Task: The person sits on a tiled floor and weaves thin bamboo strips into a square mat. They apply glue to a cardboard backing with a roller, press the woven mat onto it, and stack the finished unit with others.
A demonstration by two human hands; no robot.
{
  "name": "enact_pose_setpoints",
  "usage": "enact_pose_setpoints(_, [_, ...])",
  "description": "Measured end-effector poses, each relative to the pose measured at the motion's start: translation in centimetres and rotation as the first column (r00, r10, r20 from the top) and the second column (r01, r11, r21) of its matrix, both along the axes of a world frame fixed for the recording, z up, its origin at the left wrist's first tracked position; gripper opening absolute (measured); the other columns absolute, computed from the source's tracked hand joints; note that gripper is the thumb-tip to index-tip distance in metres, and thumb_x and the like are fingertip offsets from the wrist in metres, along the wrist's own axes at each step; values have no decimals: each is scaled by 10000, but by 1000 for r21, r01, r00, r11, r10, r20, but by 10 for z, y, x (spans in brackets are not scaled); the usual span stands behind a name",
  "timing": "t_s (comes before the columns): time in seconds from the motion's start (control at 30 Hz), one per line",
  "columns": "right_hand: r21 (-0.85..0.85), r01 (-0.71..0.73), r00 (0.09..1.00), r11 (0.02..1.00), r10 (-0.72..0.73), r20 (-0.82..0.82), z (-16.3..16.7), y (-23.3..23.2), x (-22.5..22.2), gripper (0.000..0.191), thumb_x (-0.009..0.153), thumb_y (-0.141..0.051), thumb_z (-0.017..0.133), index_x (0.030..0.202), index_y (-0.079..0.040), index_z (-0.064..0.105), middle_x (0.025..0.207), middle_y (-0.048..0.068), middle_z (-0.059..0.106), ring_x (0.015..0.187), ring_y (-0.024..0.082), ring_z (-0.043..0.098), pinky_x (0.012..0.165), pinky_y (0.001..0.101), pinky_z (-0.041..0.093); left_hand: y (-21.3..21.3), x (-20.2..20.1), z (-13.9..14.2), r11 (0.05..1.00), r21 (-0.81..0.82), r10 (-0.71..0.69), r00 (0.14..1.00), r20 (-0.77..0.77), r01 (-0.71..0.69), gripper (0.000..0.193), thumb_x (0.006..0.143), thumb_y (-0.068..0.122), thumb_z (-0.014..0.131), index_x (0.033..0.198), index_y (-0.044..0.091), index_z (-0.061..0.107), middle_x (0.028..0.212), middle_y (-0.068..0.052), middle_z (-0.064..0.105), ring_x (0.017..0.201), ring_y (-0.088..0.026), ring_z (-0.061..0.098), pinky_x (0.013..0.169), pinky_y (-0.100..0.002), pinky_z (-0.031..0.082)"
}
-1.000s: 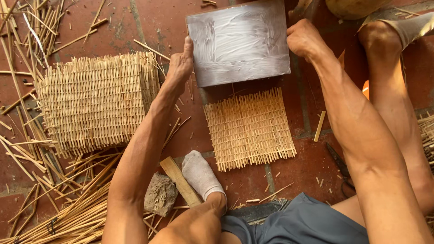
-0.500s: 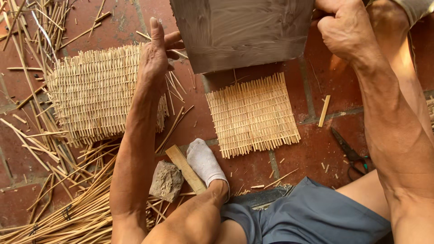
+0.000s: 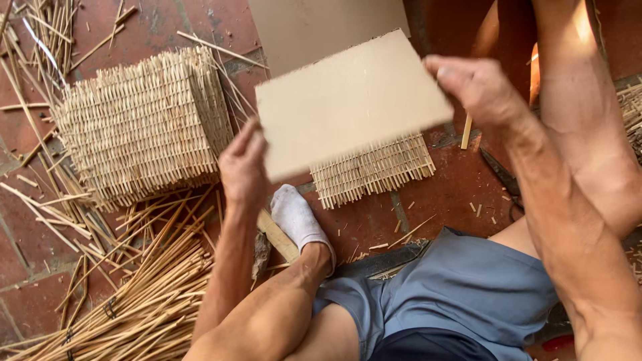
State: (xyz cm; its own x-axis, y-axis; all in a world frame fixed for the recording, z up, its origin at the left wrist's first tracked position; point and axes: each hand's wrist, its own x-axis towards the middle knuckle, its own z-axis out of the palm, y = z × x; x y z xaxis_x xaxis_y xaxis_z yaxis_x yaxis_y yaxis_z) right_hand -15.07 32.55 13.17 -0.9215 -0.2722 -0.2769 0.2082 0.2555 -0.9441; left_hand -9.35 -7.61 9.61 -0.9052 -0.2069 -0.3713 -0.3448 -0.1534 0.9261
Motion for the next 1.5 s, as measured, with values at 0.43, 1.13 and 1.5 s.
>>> enact_pose_setpoints(0.43, [424,-28,1000,905,22,20,-129,8,83,574,1028,-285,509,1478,66,447,1555,274,437,1474,361,408,1209,390,303,33,93,-137,1000,4,18,990,141,-19,520,947,41,661,1444,-42,536,1431,-154,622,1229,-183,630,1016,-282,501])
enact_pose_setpoints(1.13, [662,-132,960,737,260,-98,-175,9,66,421,1001,-103,440,1353,53,611,1062,305,663,934,437,658,852,545,556,33,78,-153,987,-121,-79,980,182,102,509,942,-8,573,1444,-65,512,1452,-189,594,1316,-220,602,1119,-299,461])
enact_pose_setpoints(1.5, [746,-183,971,640,236,37,-189,11,36,362,997,-50,503,1274,48,714,926,280,725,581,285,643,570,493,551,27,66,-145,912,-359,-144,975,171,198,469,908,5,518,1366,-9,619,1337,-159,703,1230,-209,674,1058,-291,493])
